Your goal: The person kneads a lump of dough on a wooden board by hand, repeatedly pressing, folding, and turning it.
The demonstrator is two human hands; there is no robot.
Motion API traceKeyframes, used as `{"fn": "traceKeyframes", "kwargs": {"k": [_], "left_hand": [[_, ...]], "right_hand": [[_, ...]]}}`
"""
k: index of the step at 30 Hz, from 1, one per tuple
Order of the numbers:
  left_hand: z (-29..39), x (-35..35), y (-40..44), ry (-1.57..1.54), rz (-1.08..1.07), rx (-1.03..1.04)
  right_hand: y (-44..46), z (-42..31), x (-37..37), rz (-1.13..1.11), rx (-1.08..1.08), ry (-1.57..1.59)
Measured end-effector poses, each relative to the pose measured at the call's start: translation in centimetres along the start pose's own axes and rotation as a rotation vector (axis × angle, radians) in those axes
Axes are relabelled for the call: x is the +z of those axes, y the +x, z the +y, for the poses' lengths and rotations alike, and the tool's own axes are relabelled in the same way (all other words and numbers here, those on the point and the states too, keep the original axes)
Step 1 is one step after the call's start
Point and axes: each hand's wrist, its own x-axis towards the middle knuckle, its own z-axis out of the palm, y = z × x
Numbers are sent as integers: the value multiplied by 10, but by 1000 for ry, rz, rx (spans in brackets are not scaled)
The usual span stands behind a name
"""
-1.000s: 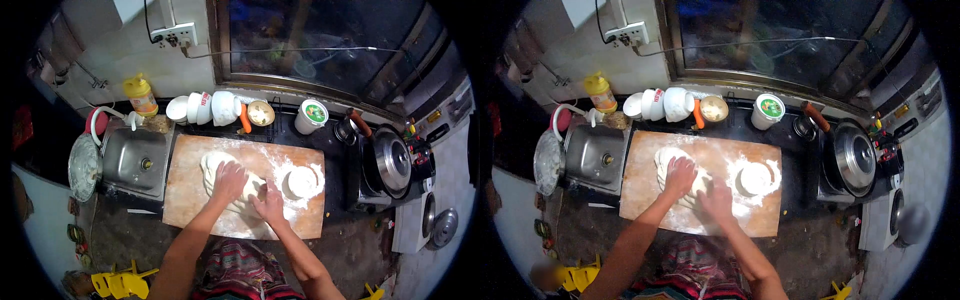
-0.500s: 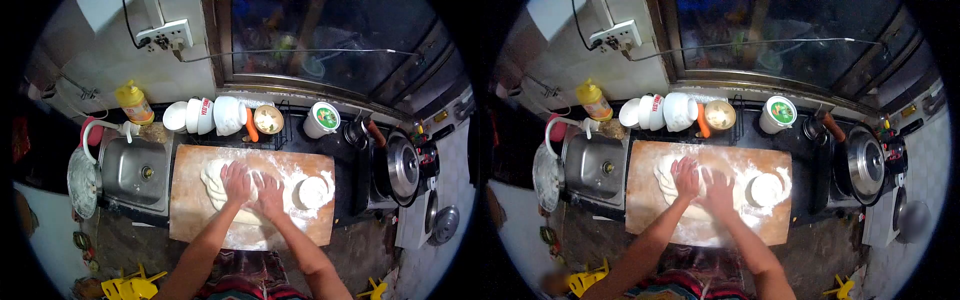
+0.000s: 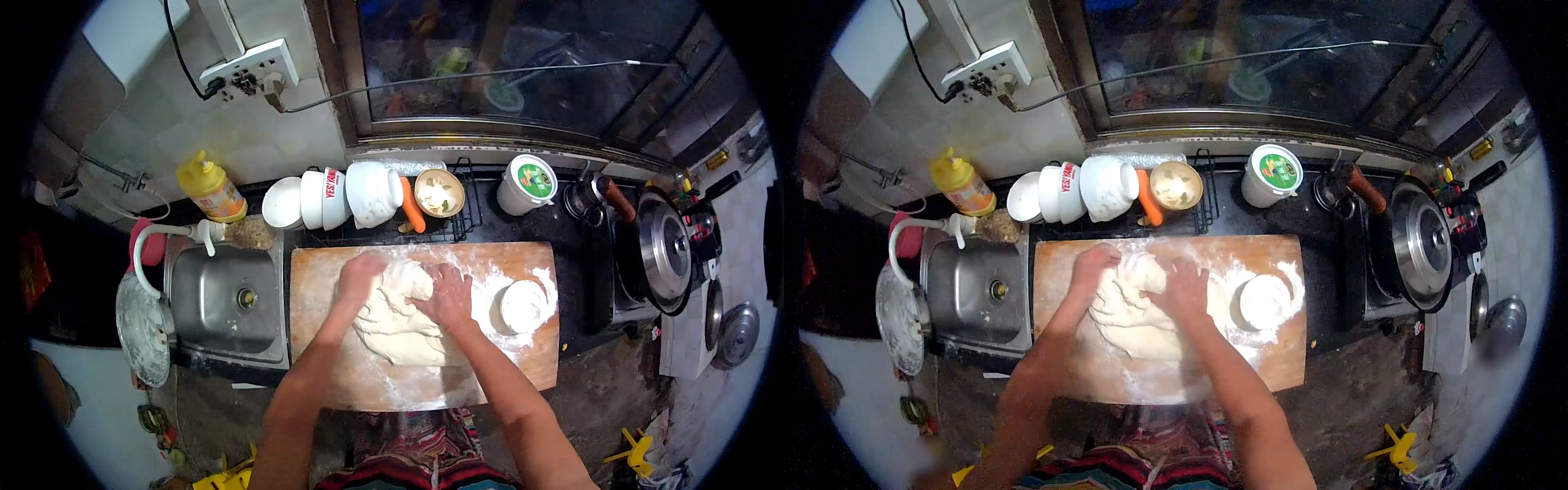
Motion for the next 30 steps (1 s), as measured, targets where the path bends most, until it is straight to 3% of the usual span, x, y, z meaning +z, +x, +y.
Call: {"fn": "traceKeyframes", "kwargs": {"k": [2,3,6,8,12,13,16,19,21,23,26,30], "left_hand": [[22,29,11,871,167,165],[27,34,9,1094,194,305],[-10,41,23,892,55,30],[34,43,-28,850,178,115],[42,78,-146,955,343,296],[38,81,-160,953,291,295],[44,88,-157,925,431,342],[16,118,-153,946,405,321],[9,132,-166,1005,348,215],[6,148,-189,1006,437,238],[-13,167,-210,993,549,306],[-31,162,-191,1056,584,361]], "right_hand": [[3,8,5,52,-87,-12],[3,11,6,65,-129,-3],[-10,22,5,76,-274,-8],[-12,32,1,81,-424,-51],[-50,41,-16,-18,-621,-55],[-61,42,-19,-60,-626,-17],[-100,28,-48,-200,-590,-50],[-121,31,-40,-88,-544,-77],[-129,37,-58,-217,-534,51],[-136,40,-90,-412,-444,294],[-142,56,-90,-252,-594,254],[-134,42,-62,-230,-531,-190]]}}
